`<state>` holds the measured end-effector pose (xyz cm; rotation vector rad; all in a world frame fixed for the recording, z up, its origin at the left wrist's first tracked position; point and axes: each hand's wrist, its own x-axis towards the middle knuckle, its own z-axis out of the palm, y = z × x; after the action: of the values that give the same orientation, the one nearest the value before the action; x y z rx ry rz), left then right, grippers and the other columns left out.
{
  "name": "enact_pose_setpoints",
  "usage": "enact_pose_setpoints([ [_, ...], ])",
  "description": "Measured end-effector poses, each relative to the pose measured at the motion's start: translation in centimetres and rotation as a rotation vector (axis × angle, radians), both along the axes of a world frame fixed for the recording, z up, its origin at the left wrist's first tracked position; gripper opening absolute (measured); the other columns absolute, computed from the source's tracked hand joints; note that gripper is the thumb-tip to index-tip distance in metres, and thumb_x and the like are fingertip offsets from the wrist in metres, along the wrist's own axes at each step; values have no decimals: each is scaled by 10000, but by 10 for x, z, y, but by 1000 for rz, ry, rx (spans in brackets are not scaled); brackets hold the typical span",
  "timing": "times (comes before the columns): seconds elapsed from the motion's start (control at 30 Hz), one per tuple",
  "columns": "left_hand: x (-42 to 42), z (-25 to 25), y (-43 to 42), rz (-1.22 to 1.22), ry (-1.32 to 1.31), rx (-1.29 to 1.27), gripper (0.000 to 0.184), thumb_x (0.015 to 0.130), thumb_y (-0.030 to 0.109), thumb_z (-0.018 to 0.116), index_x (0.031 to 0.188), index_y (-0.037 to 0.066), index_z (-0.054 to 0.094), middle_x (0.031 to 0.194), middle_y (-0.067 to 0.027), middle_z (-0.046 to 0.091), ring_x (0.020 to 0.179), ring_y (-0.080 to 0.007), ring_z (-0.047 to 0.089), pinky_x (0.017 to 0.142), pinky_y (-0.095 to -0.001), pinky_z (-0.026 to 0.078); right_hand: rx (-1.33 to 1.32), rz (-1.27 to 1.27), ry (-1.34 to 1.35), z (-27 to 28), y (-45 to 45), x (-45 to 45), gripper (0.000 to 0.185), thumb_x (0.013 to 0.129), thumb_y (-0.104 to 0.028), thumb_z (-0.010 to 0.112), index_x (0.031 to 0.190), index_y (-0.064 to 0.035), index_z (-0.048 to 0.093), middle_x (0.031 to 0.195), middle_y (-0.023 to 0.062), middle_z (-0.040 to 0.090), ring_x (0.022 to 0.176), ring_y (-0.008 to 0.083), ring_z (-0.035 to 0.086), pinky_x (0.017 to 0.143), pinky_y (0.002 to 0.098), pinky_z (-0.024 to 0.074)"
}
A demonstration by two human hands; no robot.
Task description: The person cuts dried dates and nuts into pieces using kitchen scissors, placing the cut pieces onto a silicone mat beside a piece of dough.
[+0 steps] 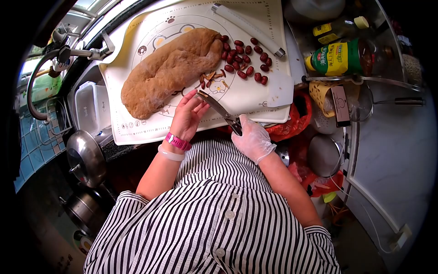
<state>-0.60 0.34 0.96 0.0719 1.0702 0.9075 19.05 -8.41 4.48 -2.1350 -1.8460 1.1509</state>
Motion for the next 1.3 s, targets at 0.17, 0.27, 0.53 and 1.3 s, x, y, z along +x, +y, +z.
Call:
enact_pose_setpoints([
  [0.17, 0, 1, -1, -25, -20, 43, 480, 890, -38, 565, 1354, -22, 441, 996, -77, 617, 928, -184, 632, 880, -341, 555, -31, 13, -53, 3, 2, 0, 385, 799, -251, 642, 1045, 13, 506, 877, 242, 653, 861, 425, 636, 790, 507, 494],
  [0.27, -1, -3, -2, -97, 63, 58, 443, 920, -22, 545, 1355, -19, 457, 1145, -126, 631, 1018, -211, 639, 915, -331, 542, -65, 32, -89, 9, 8, 2, 385, 797, -250, 645, 1050, 3, 502, 871, 240, 654, 866, 424, 637, 788, 510, 496],
  [0.53, 2, 2, -2, -73, 103, 65, 299, 920, 0, 579, 1210, -70, 565, 1101, -118, 652, 975, -199, 653, 896, -323, 556, -36, 60, -119, 2, 6, 3, 418, 792, -267, 663, 1078, -10, 499, 872, 231, 657, 855, 416, 644, 773, 513, 503],
  [1.3, 6, -10, 1, -375, 581, 377, 193, 900, 25, 617, 1076, -46, 650, 981, -68, 682, 840, -141, 656, 801, -258, 536, 93, -119, 69, -24, -24, 3, 333, 806, -225, 648, 1024, -21, 500, 822, 234, 639, 828, 434, 624, 734, 518, 489],
])
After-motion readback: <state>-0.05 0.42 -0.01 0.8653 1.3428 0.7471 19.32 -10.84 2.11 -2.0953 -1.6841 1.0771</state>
